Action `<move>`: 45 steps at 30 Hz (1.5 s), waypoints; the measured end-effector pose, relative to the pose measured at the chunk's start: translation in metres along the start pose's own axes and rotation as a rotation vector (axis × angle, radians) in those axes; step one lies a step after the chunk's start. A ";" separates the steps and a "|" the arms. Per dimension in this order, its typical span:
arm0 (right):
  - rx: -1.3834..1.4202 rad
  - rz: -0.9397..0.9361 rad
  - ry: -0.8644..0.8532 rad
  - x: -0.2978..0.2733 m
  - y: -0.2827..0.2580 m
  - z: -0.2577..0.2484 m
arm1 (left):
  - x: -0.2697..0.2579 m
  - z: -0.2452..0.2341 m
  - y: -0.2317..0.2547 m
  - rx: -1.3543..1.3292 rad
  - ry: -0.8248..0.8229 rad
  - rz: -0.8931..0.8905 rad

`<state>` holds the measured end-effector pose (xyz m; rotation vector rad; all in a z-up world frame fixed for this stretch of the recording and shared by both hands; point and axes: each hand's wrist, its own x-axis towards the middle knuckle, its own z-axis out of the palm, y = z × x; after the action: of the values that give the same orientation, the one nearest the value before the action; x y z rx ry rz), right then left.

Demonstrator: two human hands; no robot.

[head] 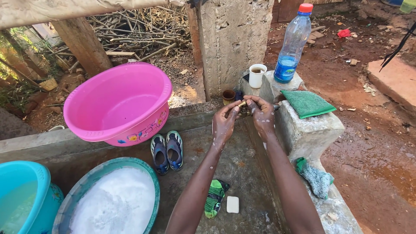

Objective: The recorder is washing a small piece of dark clothing by hand in a bowl of soapy water, using a bar of soap, and rinsing it under a running tap.

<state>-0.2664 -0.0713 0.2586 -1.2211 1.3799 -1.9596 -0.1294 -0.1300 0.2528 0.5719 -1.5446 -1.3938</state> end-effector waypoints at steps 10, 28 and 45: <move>0.106 0.006 0.050 0.000 0.010 -0.002 | 0.005 -0.001 -0.003 -0.023 -0.012 0.003; 0.094 -0.007 0.070 0.002 0.008 -0.001 | 0.005 -0.004 -0.003 0.001 -0.051 0.004; 0.128 0.022 0.036 -0.014 -0.004 -0.001 | -0.004 -0.009 -0.012 -0.070 -0.082 -0.023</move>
<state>-0.2599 -0.0592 0.2562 -1.1128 1.2586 -2.0303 -0.1230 -0.1342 0.2398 0.4967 -1.5520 -1.4993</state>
